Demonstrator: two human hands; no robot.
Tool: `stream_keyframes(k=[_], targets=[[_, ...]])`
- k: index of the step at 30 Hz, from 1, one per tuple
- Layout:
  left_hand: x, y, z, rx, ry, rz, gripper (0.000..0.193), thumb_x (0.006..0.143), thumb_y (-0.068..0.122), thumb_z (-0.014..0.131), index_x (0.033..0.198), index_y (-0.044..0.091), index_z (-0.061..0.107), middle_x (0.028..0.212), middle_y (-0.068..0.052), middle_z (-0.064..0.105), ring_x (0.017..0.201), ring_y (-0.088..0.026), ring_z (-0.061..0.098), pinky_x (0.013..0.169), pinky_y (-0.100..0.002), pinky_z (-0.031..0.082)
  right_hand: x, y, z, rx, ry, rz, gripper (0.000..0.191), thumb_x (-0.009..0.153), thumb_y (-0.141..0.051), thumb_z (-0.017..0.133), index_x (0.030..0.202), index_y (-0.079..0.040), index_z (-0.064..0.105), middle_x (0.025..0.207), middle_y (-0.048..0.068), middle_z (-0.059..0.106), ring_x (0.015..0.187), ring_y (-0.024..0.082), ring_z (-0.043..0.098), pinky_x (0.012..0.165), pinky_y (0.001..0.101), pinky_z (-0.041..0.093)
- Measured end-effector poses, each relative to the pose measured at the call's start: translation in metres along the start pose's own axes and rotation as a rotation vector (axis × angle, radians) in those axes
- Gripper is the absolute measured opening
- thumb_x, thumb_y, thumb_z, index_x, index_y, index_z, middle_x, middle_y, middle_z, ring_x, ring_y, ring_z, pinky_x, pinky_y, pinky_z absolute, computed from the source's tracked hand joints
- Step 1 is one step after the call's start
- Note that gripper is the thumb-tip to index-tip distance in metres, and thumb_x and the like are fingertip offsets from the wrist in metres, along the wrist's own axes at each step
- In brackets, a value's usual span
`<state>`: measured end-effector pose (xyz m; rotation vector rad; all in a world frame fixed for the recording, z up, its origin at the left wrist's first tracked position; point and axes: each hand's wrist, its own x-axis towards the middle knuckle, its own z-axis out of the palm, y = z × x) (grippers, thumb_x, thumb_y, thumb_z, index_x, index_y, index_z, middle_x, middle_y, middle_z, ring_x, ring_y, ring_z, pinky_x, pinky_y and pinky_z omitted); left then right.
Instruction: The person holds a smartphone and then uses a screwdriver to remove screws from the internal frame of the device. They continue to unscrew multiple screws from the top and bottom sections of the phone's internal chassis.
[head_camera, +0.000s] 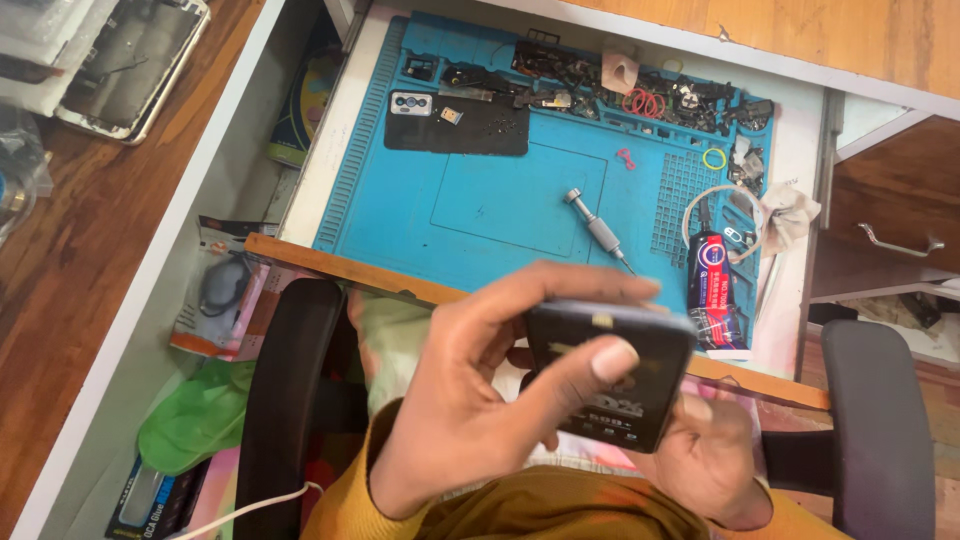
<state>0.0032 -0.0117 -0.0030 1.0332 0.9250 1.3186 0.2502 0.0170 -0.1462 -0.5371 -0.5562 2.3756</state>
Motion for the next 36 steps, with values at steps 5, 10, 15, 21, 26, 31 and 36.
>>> stream_keyframes(k=[5,10,15,21,26,31,36], targets=[[-0.006,0.012,0.010,-0.022,-0.016,0.078,0.021,0.095,0.006,0.072,0.114,-0.003,0.071,0.107,-0.012,0.077,0.099,-0.013,0.073,0.094,-0.028,0.061,-0.019,0.004,-0.049,0.005,0.031,-0.130,0.062,0.090,-0.021,0.067,0.141,0.010,0.050,0.144,0.026,0.055,0.140,0.039,0.048,0.122,0.0600,0.029],[-0.006,0.014,0.011,-0.051,-0.022,0.011,0.018,0.092,0.007,0.073,0.109,-0.001,0.073,0.103,-0.010,0.078,0.097,-0.013,0.075,0.092,-0.029,0.062,-0.019,0.003,-0.037,-0.071,-0.014,-0.209,0.064,0.090,-0.019,0.067,0.145,0.008,0.049,0.142,0.027,0.056,0.136,0.038,0.050,0.119,0.0583,0.033],[-0.004,-0.004,-0.002,-0.033,-0.057,0.172,0.028,0.102,0.013,0.065,0.126,-0.001,0.064,0.121,-0.012,0.073,0.114,-0.016,0.071,0.106,-0.033,0.058,0.003,0.003,0.019,-0.054,0.003,-0.319,0.064,0.098,-0.034,0.058,0.146,0.007,0.046,0.140,0.024,0.058,0.126,0.038,0.058,0.108,0.0580,0.046],[0.034,-0.051,-0.037,0.056,0.189,0.154,0.046,0.114,0.035,0.041,0.123,0.000,0.068,0.117,-0.011,0.077,0.108,-0.018,0.074,0.097,-0.035,0.057,0.035,-0.029,0.061,0.207,-0.238,-0.034,0.083,0.106,-0.055,0.046,0.157,0.010,0.041,0.126,0.024,0.061,0.105,0.034,0.058,0.093,0.0490,0.048],[0.048,-0.085,-0.042,0.153,0.159,0.086,0.048,0.111,0.038,0.040,0.122,0.001,0.068,0.111,-0.008,0.075,0.104,-0.017,0.071,0.089,-0.033,0.056,0.051,-0.037,0.065,0.208,-0.100,-0.004,0.077,0.105,-0.054,0.043,0.157,0.002,0.041,0.135,0.023,0.060,0.103,0.038,0.058,0.088,0.0528,0.048],[0.051,-0.102,-0.047,0.590,0.158,0.052,0.037,0.107,0.032,0.049,0.113,0.005,0.073,0.081,-0.007,0.074,0.071,-0.015,0.072,0.066,-0.030,0.055,0.057,-0.033,0.061,0.216,-0.074,0.022,0.074,0.103,-0.054,0.037,0.156,-0.002,0.040,0.151,0.020,0.053,0.102,0.040,0.059,0.085,0.0526,0.048],[0.050,-0.106,-0.055,0.471,0.107,0.218,0.027,0.109,0.025,0.054,0.111,0.005,0.072,0.092,-0.008,0.078,0.088,-0.014,0.079,0.073,-0.028,0.060,0.057,-0.032,0.060,0.137,-0.118,0.047,0.078,0.105,-0.055,0.037,0.161,0.000,0.038,0.151,0.023,0.050,0.102,0.039,0.058,0.087,0.0523,0.048]])
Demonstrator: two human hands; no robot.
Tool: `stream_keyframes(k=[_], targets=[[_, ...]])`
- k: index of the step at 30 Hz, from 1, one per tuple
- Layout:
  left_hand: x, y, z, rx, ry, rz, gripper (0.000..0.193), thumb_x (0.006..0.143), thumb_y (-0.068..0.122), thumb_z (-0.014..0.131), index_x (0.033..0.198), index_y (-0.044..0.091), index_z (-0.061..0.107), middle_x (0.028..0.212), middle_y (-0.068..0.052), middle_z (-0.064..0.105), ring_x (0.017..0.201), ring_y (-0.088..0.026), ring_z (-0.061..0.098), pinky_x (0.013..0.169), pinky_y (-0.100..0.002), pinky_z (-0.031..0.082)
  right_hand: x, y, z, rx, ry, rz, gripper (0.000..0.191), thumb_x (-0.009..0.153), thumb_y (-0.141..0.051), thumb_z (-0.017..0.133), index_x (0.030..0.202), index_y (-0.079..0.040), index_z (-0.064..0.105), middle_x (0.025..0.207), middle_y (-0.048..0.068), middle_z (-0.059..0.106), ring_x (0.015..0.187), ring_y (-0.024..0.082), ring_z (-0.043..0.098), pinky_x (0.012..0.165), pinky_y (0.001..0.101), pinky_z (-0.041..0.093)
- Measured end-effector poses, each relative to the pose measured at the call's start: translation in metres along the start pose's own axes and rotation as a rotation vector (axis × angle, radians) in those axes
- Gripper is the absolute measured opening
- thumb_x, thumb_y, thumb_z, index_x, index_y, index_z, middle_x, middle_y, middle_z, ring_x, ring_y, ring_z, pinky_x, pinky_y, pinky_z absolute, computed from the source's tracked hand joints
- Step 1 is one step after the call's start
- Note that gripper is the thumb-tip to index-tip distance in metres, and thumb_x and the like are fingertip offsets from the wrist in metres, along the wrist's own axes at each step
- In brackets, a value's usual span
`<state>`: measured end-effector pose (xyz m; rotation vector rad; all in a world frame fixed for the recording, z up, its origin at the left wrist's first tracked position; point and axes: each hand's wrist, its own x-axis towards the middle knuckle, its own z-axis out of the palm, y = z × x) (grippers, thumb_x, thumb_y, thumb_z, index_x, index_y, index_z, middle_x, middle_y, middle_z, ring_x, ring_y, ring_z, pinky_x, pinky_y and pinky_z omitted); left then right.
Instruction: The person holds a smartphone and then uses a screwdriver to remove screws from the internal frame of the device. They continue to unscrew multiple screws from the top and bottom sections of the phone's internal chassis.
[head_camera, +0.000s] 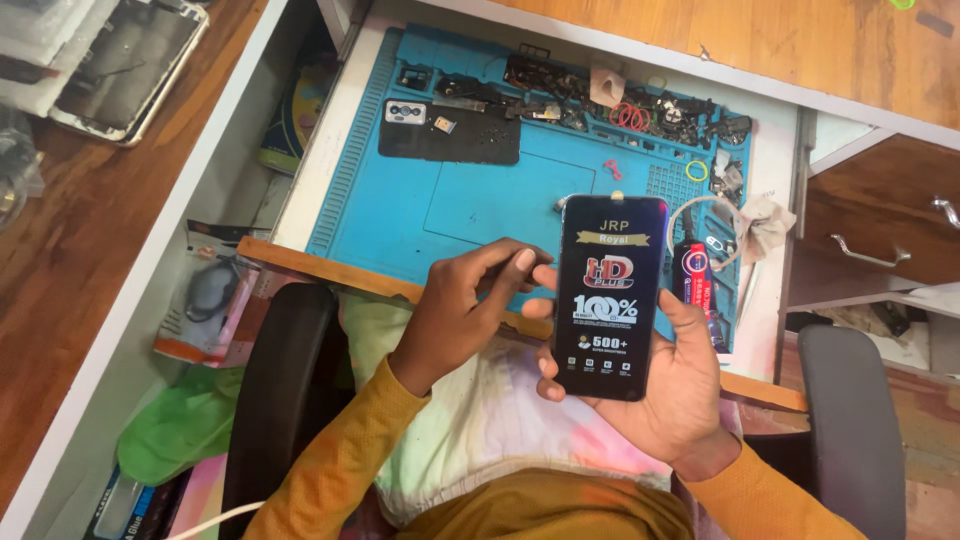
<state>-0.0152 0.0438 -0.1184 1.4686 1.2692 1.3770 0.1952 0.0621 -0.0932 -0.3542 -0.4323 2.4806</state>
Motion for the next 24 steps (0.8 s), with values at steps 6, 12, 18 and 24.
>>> stream_keyframes(k=[6,12,18,24], targets=[[-0.001,-0.004,0.006,0.127,0.050,-0.041,0.019,0.101,0.016,0.061,0.107,0.003,0.073,0.088,-0.010,0.077,0.077,-0.021,0.078,0.066,-0.030,0.057,-0.001,0.003,0.000,0.003,0.031,-0.011,0.076,0.102,-0.053,0.038,0.156,0.000,0.037,0.152,0.020,0.054,0.097,0.041,0.060,0.083,0.0543,0.049],[-0.020,-0.010,0.011,0.379,-0.061,0.208,0.024,0.082,-0.003,0.062,0.105,0.002,0.063,0.087,-0.014,0.063,0.083,-0.036,0.063,0.073,-0.045,0.051,-0.002,0.003,-0.001,-0.030,0.016,0.006,0.084,0.101,-0.057,0.040,0.157,0.005,0.035,0.136,0.023,0.060,0.094,0.036,0.059,0.083,0.0505,0.048],[-0.027,-0.010,0.016,0.426,-0.067,0.152,0.016,0.085,0.003,0.068,0.101,0.003,0.063,0.088,-0.013,0.063,0.086,-0.034,0.061,0.075,-0.045,0.051,-0.002,0.004,-0.007,0.007,-0.015,-0.001,0.084,0.104,-0.055,0.040,0.160,0.008,0.035,0.128,0.021,0.062,0.096,0.033,0.057,0.085,0.0487,0.047],[-0.029,-0.006,0.017,0.436,-0.064,0.170,0.010,0.087,0.004,0.066,0.094,0.002,0.060,0.090,-0.013,0.064,0.086,-0.034,0.060,0.075,-0.044,0.051,-0.001,0.008,-0.011,-0.049,0.032,-0.027,0.084,0.103,-0.056,0.038,0.158,0.007,0.036,0.128,0.018,0.062,0.098,0.032,0.057,0.088,0.0489,0.048]])
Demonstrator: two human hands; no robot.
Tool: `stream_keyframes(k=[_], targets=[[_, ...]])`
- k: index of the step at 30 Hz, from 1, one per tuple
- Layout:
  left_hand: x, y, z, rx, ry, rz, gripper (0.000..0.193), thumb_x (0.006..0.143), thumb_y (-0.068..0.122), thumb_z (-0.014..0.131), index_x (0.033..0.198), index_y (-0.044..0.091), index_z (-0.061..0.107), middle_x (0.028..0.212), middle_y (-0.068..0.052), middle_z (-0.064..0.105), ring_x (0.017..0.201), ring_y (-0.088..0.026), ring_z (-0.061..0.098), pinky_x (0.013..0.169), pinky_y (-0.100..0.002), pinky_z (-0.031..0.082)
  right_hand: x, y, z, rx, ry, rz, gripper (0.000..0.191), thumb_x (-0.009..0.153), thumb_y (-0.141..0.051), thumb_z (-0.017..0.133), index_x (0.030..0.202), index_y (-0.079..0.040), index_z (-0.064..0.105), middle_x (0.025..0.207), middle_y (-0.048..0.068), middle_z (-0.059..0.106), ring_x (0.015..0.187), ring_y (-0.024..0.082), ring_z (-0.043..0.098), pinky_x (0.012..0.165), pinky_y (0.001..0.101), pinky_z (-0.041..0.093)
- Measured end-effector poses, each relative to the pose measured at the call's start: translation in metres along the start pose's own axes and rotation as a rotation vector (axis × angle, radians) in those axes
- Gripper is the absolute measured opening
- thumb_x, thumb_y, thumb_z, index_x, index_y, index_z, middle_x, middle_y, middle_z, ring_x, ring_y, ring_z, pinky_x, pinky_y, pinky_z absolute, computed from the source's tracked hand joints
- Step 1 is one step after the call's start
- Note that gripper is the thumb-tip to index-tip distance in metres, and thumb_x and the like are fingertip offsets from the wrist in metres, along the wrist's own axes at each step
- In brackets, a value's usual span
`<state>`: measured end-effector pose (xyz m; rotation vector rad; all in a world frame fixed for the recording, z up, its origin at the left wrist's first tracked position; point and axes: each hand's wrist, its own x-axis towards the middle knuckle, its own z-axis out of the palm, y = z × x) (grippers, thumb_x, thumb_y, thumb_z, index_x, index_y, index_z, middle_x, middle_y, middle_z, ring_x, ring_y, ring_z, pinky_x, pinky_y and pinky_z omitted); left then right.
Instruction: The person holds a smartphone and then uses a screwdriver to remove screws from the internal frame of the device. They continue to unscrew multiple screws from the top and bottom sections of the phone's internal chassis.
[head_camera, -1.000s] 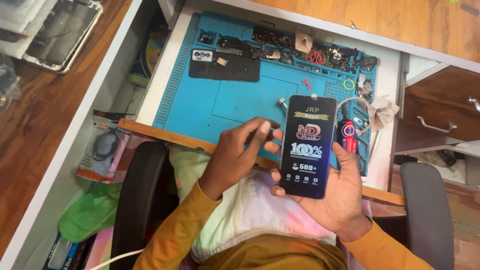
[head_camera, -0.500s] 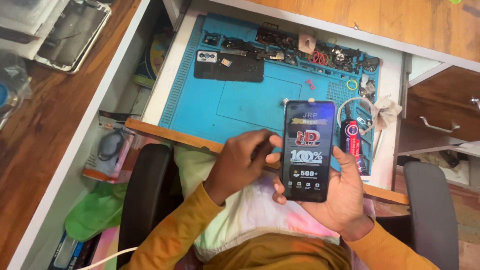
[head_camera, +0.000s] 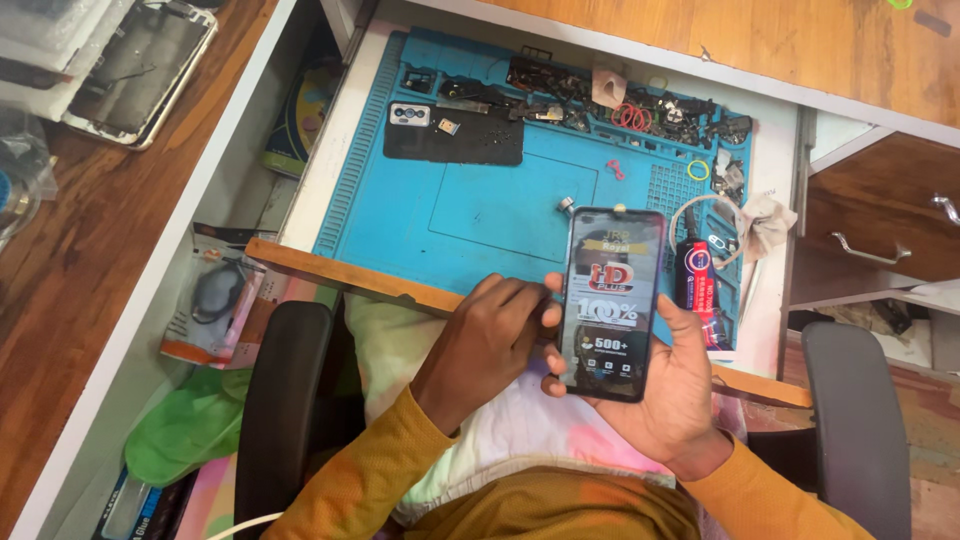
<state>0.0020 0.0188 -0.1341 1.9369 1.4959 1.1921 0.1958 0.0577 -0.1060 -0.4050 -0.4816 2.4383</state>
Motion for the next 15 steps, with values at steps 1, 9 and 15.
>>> stream_keyframes(k=[1,9,15], targets=[[0.0003,0.0001,0.0002,0.007,-0.003,-0.005,0.008,0.088,0.002,0.064,0.094,0.001,0.060,0.090,-0.013,0.063,0.086,-0.034,0.060,0.075,-0.044,0.050,0.0005,-0.0003,-0.0004,-0.007,0.028,0.018,0.084,0.101,-0.057,0.037,0.158,0.005,0.036,0.130,0.017,0.061,0.098,0.032,0.058,0.087,0.0491,0.049],[0.0012,-0.0008,-0.0004,-0.002,-0.008,0.006,0.005,0.089,0.001,0.061,0.094,0.000,0.059,0.088,-0.015,0.063,0.085,-0.035,0.059,0.076,-0.045,0.049,0.0040,-0.0005,-0.0006,0.009,0.017,0.052,0.082,0.102,-0.057,0.034,0.160,0.002,0.035,0.138,0.019,0.060,0.102,0.034,0.059,0.087,0.0481,0.049],[0.0030,-0.0019,0.0008,-0.069,0.011,-0.089,0.002,0.092,0.002,0.061,0.091,0.000,0.060,0.081,-0.016,0.063,0.081,-0.036,0.059,0.074,-0.046,0.049,0.0050,-0.0009,-0.0002,0.048,-0.017,0.073,0.083,0.106,-0.060,0.032,0.159,0.004,0.035,0.139,0.019,0.059,0.106,0.036,0.059,0.087,0.0477,0.050]])
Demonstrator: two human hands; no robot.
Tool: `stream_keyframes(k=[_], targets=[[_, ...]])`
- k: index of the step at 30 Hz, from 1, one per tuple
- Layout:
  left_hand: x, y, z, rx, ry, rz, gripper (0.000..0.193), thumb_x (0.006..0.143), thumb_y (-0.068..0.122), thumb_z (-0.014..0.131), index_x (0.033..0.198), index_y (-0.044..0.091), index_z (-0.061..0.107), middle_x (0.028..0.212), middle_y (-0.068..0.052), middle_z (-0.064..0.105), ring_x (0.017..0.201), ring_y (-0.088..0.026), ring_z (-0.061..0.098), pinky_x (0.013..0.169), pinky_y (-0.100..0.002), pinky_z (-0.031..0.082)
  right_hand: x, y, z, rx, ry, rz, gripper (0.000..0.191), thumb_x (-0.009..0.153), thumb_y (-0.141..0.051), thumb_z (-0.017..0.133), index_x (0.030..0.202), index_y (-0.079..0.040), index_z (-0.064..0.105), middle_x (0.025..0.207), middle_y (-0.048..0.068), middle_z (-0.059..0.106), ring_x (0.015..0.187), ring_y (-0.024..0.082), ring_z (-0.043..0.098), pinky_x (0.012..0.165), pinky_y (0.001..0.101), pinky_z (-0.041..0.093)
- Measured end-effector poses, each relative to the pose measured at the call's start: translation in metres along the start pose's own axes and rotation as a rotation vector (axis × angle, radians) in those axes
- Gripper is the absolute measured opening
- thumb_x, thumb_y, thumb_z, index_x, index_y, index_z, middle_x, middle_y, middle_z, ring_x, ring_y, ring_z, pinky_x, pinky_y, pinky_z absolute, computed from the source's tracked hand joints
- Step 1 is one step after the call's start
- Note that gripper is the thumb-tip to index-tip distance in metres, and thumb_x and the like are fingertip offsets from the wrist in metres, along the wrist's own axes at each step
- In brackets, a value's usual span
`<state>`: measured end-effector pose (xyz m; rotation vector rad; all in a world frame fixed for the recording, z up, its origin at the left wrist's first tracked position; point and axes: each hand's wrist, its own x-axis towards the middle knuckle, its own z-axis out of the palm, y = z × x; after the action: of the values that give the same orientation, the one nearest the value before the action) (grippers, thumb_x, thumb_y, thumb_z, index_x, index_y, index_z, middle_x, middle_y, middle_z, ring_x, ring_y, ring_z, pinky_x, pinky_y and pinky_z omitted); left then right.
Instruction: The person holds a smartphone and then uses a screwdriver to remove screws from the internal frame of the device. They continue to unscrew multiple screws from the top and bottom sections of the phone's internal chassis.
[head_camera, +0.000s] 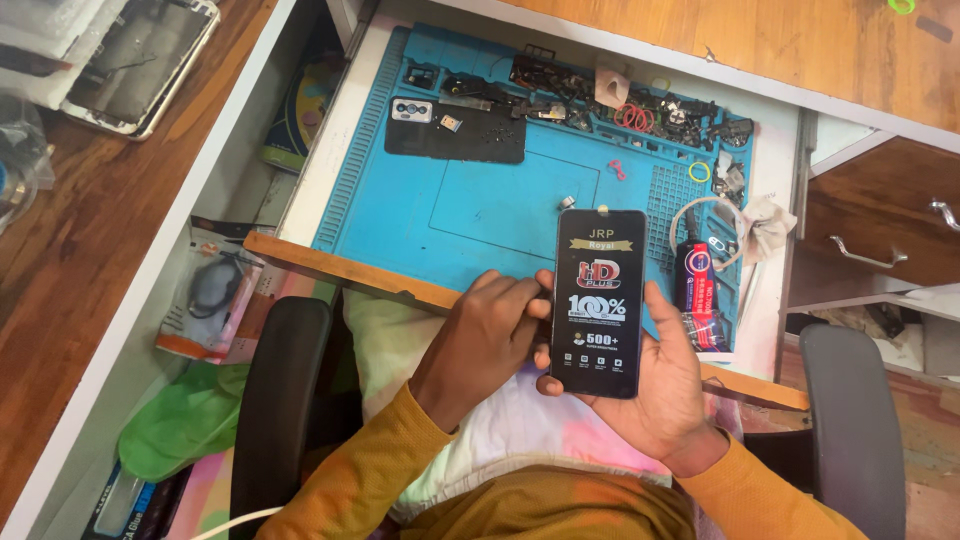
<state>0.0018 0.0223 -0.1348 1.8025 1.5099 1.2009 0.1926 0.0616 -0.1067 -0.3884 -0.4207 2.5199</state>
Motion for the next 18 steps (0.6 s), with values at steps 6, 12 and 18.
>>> stream_keyframes(k=[6,12,18], targets=[[-0.001,-0.004,0.006,0.006,0.048,-0.023,0.006,0.090,0.002,0.063,0.086,0.001,0.058,0.073,-0.017,0.063,0.079,-0.037,0.057,0.069,-0.048,0.050,-0.004,0.001,0.004,0.000,0.024,-0.008,0.077,0.106,-0.055,0.032,0.158,0.001,0.037,0.144,0.019,0.057,0.105,0.036,0.060,0.087,0.0480,0.050],[-0.002,0.001,0.013,0.007,0.078,-0.057,0.003,0.088,0.001,0.065,0.092,0.001,0.064,0.072,-0.017,0.061,0.078,-0.035,0.059,0.064,-0.046,0.052,-0.006,-0.002,0.004,0.031,0.063,0.005,0.076,0.103,-0.052,0.034,0.156,0.003,0.038,0.136,0.016,0.059,0.098,0.032,0.056,0.082,0.0450,0.048],[-0.004,0.007,0.012,-0.054,0.086,-0.044,0.009,0.090,-0.001,0.063,0.097,0.003,0.067,0.079,-0.012,0.066,0.076,-0.029,0.058,0.063,-0.041,0.053,-0.006,0.000,0.001,0.110,-0.027,-0.007,0.072,0.110,-0.049,0.036,0.158,0.005,0.036,0.123,0.013,0.059,0.094,0.028,0.051,0.080,0.0420,0.045]])
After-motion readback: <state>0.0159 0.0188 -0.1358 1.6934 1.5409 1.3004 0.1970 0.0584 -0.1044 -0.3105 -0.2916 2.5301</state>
